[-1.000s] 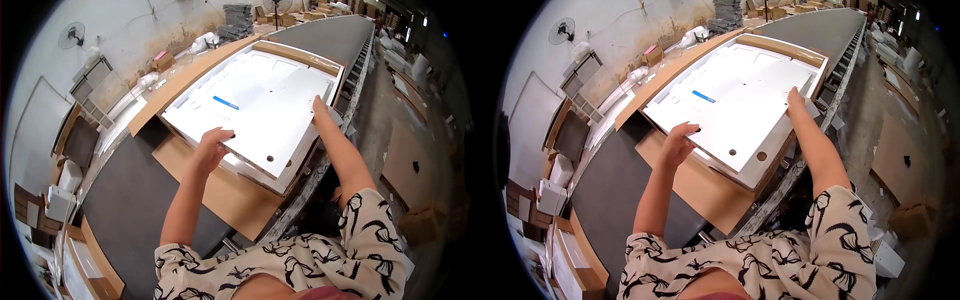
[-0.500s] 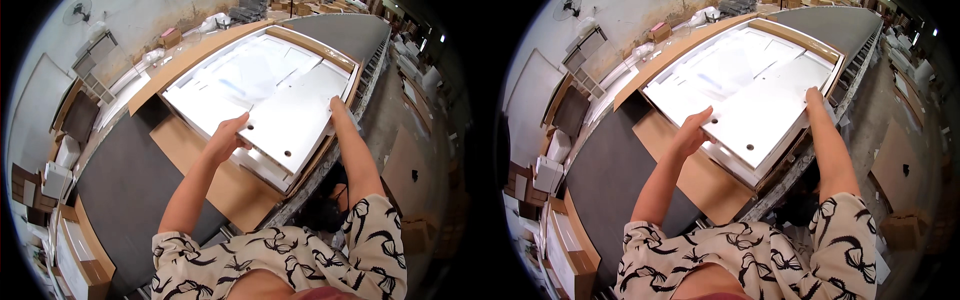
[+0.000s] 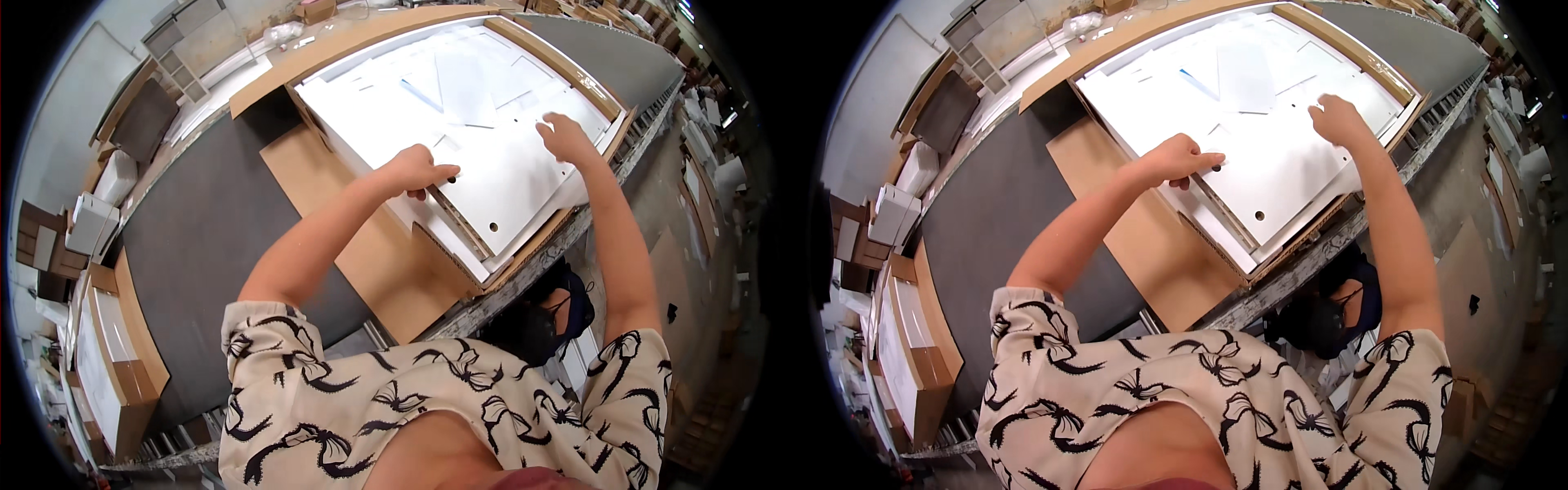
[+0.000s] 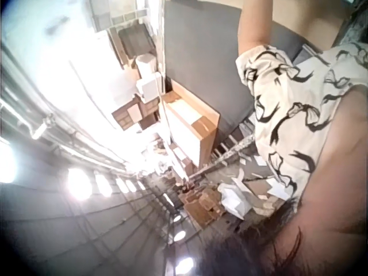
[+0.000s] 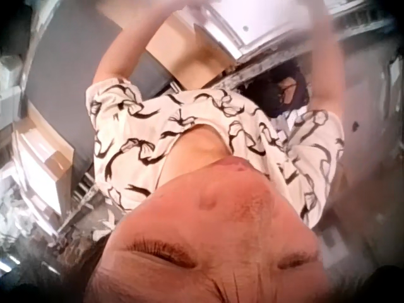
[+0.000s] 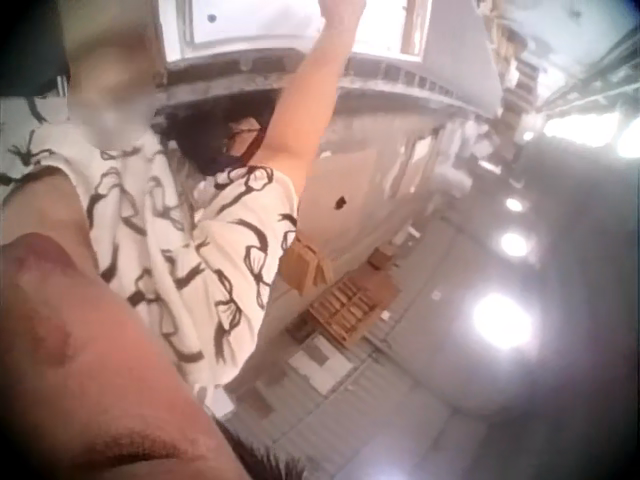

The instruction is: The person packs white furniture panels into a large cardboard box on a conveyor belt. They place foam sheets between layers, retrieve additional panels from a stack on the floor, and arrange them inside the box.

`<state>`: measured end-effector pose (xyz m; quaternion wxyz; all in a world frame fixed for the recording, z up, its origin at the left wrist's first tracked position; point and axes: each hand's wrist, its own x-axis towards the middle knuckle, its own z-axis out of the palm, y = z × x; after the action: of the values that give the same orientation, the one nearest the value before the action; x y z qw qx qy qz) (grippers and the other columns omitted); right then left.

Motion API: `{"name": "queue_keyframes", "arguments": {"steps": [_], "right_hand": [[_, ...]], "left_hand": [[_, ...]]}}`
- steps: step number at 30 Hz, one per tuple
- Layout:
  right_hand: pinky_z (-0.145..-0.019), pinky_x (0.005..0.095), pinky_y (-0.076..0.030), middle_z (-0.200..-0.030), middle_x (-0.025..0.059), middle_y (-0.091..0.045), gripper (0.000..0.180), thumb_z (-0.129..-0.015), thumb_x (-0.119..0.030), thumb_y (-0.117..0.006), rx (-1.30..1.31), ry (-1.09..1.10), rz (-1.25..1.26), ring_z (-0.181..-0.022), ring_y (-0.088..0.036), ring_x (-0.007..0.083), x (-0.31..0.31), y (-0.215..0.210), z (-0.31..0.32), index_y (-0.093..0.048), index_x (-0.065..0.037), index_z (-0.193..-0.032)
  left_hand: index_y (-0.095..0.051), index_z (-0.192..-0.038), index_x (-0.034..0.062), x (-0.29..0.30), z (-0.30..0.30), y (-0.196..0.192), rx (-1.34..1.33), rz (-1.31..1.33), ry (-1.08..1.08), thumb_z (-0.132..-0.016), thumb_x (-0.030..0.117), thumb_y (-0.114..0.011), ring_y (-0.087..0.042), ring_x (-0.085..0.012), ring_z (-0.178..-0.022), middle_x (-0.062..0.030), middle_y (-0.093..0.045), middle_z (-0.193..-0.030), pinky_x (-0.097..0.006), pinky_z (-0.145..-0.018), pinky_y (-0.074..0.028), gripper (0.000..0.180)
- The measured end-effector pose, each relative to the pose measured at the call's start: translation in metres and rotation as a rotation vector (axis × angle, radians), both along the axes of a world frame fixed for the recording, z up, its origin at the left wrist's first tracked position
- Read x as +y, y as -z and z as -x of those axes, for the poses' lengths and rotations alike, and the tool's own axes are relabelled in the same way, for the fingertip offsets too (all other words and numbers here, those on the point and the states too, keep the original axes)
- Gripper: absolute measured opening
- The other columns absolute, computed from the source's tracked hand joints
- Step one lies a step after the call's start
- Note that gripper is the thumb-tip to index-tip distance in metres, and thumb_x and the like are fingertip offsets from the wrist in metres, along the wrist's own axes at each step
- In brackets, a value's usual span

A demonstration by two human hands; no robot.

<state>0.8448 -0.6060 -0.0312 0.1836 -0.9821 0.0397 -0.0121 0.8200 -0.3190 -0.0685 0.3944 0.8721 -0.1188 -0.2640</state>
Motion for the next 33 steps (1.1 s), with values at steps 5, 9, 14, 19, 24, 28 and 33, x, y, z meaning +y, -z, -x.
{"name": "queue_keyframes", "arguments": {"steps": [5,9,14,19,24,28,33], "right_hand": [[-0.09,0.0361,-0.043,-0.114,0.0187,-0.057,0.039,-0.083,-0.03,-0.058,0.045,-0.204,-0.059,-0.108,-0.053,0.0319,0.021,0.013,0.023,-0.06,-0.001,-0.109],[-0.09,0.036,-0.043,-0.11,0.0178,-0.059,0.037,-0.083,-0.027,-0.059,0.047,-0.218,-0.099,-0.103,-0.056,0.0316,0.032,0.042,0.045,-0.06,-0.001,-0.109],[-0.088,0.0373,-0.043,-0.109,0.0174,-0.06,0.035,-0.082,-0.024,-0.062,-0.09,-0.442,-0.104,-0.101,-0.055,0.0318,0.026,0.046,0.086,-0.06,0.0,-0.107],[-0.085,0.0379,-0.043,-0.102,0.0157,-0.061,0.023,-0.079,-0.017,-0.063,-0.396,-0.432,-0.105,-0.097,-0.054,0.0311,0.034,0.039,0.126,-0.062,-0.002,-0.097],[-0.082,0.0379,-0.042,-0.104,0.0138,-0.058,0.021,-0.077,-0.007,-0.063,-0.716,-0.351,-0.164,-0.096,-0.053,0.0306,0.054,0.028,0.183,-0.059,-0.003,-0.097],[-0.078,0.0332,-0.045,-0.107,0.0135,-0.059,0.021,-0.078,-0.002,-0.062,-0.721,-0.064,-0.26,-0.091,-0.056,0.0273,0.019,0.043,0.254,-0.06,-0.001,-0.098],[-0.078,0.0281,-0.046,-0.099,0.0119,-0.062,0.017,-0.081,-0.006,-0.06,-0.739,0.434,-0.383,-0.09,-0.06,0.0219,-0.039,0.103,0.375,-0.061,-0.002,-0.098]], "left_hand": [[-0.056,-0.057,0.001,-0.006,0.011,-0.007,-0.016,-0.118,0.021,-0.079,0.046,-0.061,-0.053,-0.0168,-0.041,-0.0084,-0.052,-0.05,-0.03,-0.04,-0.041,0.05],[-0.064,-0.067,0.0016,-0.009,0.013,0.009,-0.563,-0.36,0.172,-0.077,0.041,-0.065,-0.056,-0.0191,-0.056,-0.0103,-0.059,-0.061,-0.029,-0.053,-0.044,0.04],[-0.068,-0.079,0.0062,0.01,0.021,0.01,-0.762,0.01,0.085,-0.073,0.031,-0.07,-0.057,-0.0265,-0.07,-0.0104,-0.06,-0.075,-0.036,-0.063,-0.045,0.026],[-0.067,-0.088,0.0071,-0.026,0.036,0.039,-0.777,-0.056,0.497,-0.074,0.033,-0.068,-0.055,-0.0263,-0.094,-0.0088,-0.064,-0.086,-0.035,-0.078,-0.046,0.029],[-0.016,-0.143,0.0183,-0.063,0.028,0.049,-0.665,-0.39,0.582,-0.088,0.057,-0.034,0.0,-0.0329,-0.137,-0.0184,-0.003,-0.148,-0.047,-0.109,-0.005,0.069],[-0.017,-0.143,0.0209,-0.062,0.032,0.065,-0.645,-0.444,0.611,-0.087,0.06,-0.032,0.002,-0.0311,-0.137,-0.0159,-0.005,-0.148,-0.046,-0.109,0.001,0.07],[-0.018,-0.143,0.0182,-0.07,0.031,0.052,-0.672,-0.565,0.638,-0.088,0.057,-0.032,-0.003,-0.0313,-0.137,-0.0166,-0.005,-0.148,-0.045,-0.109,-0.004,0.069]]}}
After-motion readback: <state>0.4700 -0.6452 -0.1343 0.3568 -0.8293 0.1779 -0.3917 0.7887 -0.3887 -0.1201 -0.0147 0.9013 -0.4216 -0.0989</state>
